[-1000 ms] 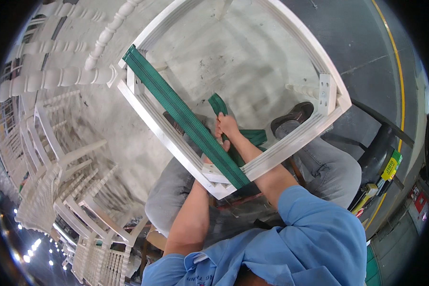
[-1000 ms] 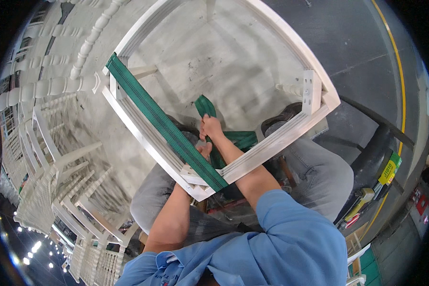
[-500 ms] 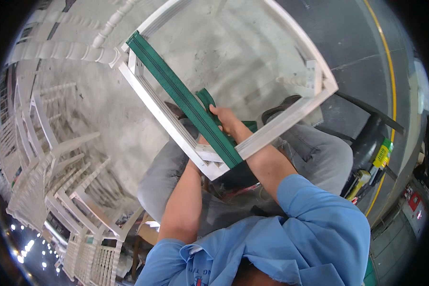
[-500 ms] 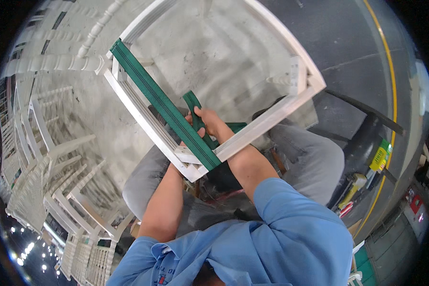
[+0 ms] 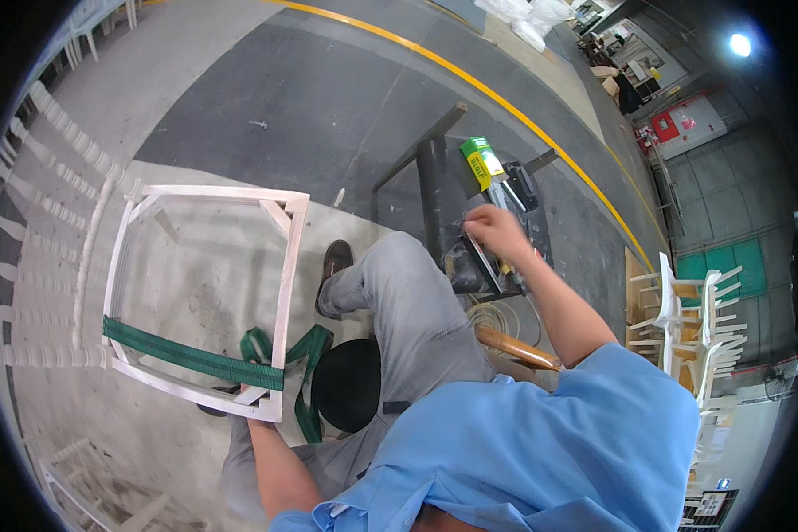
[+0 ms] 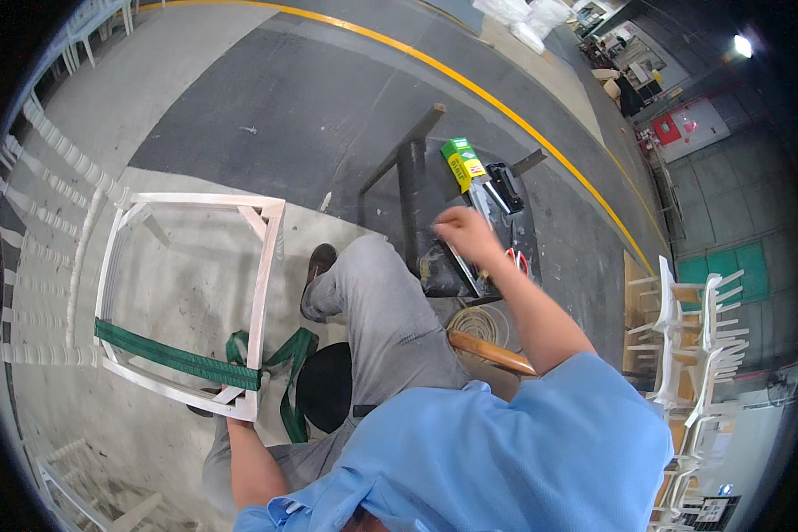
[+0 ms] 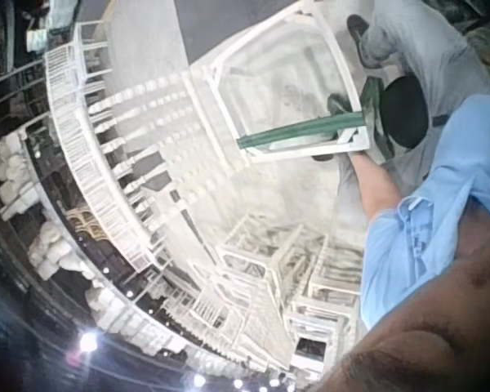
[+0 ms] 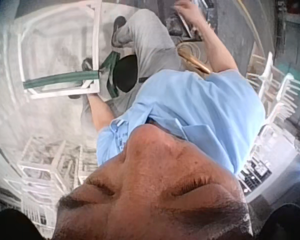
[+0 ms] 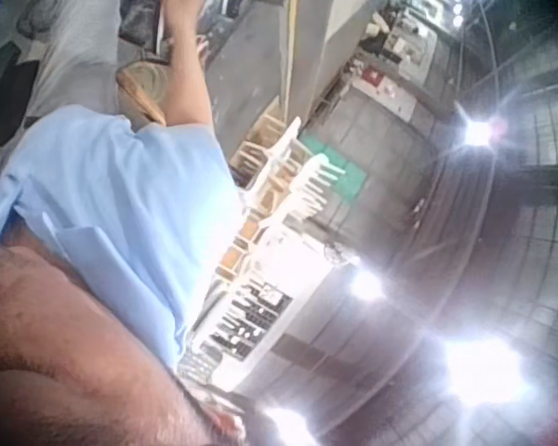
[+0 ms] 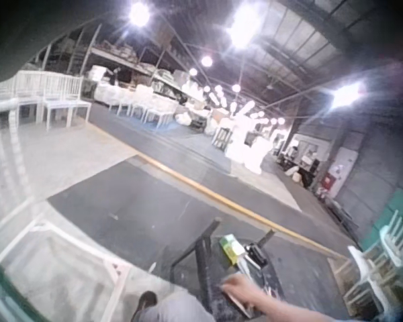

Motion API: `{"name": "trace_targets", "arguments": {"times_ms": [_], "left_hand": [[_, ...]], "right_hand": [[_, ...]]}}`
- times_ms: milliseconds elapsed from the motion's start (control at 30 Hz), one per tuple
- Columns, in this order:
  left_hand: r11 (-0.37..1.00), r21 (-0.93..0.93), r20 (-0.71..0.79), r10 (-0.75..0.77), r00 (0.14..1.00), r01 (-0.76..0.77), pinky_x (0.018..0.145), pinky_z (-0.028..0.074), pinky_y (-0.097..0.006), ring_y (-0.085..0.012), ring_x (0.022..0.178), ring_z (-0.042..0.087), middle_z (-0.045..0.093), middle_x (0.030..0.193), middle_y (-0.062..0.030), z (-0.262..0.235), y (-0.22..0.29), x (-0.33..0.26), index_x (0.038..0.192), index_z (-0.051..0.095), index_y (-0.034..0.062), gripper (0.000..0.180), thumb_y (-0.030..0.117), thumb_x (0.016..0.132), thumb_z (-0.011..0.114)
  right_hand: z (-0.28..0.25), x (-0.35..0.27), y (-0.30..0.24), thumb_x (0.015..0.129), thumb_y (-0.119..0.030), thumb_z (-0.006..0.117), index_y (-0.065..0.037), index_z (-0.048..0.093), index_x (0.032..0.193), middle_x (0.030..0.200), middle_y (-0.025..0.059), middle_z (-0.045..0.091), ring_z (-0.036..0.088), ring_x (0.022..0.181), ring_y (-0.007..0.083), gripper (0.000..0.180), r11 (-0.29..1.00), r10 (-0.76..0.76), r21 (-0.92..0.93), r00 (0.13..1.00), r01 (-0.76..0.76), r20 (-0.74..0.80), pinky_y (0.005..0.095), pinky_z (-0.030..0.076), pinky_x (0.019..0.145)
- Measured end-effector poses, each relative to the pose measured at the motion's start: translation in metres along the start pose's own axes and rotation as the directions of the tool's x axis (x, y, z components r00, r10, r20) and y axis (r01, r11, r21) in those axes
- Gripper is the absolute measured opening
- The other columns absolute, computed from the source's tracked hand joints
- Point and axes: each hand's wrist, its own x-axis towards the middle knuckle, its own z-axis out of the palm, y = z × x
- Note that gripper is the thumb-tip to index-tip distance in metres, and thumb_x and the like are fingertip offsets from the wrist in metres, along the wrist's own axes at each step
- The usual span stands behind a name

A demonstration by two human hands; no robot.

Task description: The person sits on the floor and attaches green straps to the seat frame of a white wooden chair. They use a staple gun to secure each strap in place, then cut the excess strap with scissors. The person repeats this process for multiple straps across the chair seat.

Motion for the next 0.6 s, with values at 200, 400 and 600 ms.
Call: {"name": "trace_targets", "arguments": {"times_ms": [200, 400, 600], "left_hand": [[1.000, -0.009, 0.001, 0.003, 1.000, -0.003, 0.089, 0.053, -0.036, -0.0213, 0.105, 0.062, 0.066, 0.115, -0.0114, -0.024, -0.005, 0.000, 0.124, 0.067, 0.0010, 0.045, 0.037, 0.098, 0.068], [0.998, -0.049, 0.045, -0.039, 0.998, 0.041, 0.091, 0.053, -0.037, -0.0225, 0.107, 0.062, 0.066, 0.117, -0.0122, -0.029, -0.014, -0.007, 0.125, 0.068, 0.0013, 0.044, 0.035, 0.097, 0.068], [0.997, -0.068, 0.026, -0.020, 0.999, 0.021, 0.092, 0.053, -0.037, -0.0237, 0.109, 0.062, 0.066, 0.119, -0.0129, -0.040, -0.024, -0.010, 0.126, 0.068, 0.0017, 0.043, 0.033, 0.097, 0.067]], "right_hand": [[-0.025, 0.024, 0.076, 0.078, -0.020, 0.085, 0.001, 0.072, 0.121, 0.109, 0.0117, 0.074, 0.069, 0.099, 0.0236, 0.049, 0.877, 0.338, -0.385, 0.939, -0.287, 0.070, 0.0405, 0.053, 0.088], [-0.033, 0.003, 0.077, 0.069, -0.003, 0.075, 0.005, 0.066, 0.115, 0.102, 0.0112, 0.071, 0.068, 0.090, 0.0236, 0.047, 0.970, 0.101, -0.223, 0.995, -0.100, -0.010, 0.0376, 0.054, 0.082], [-0.003, -0.045, -0.061, 0.082, -0.005, 0.077, 0.000, 0.064, 0.125, 0.111, 0.0075, 0.070, 0.066, 0.102, 0.0196, 0.045, 0.985, -0.171, 0.043, 0.967, 0.166, 0.189, 0.0358, 0.051, 0.092]]}}
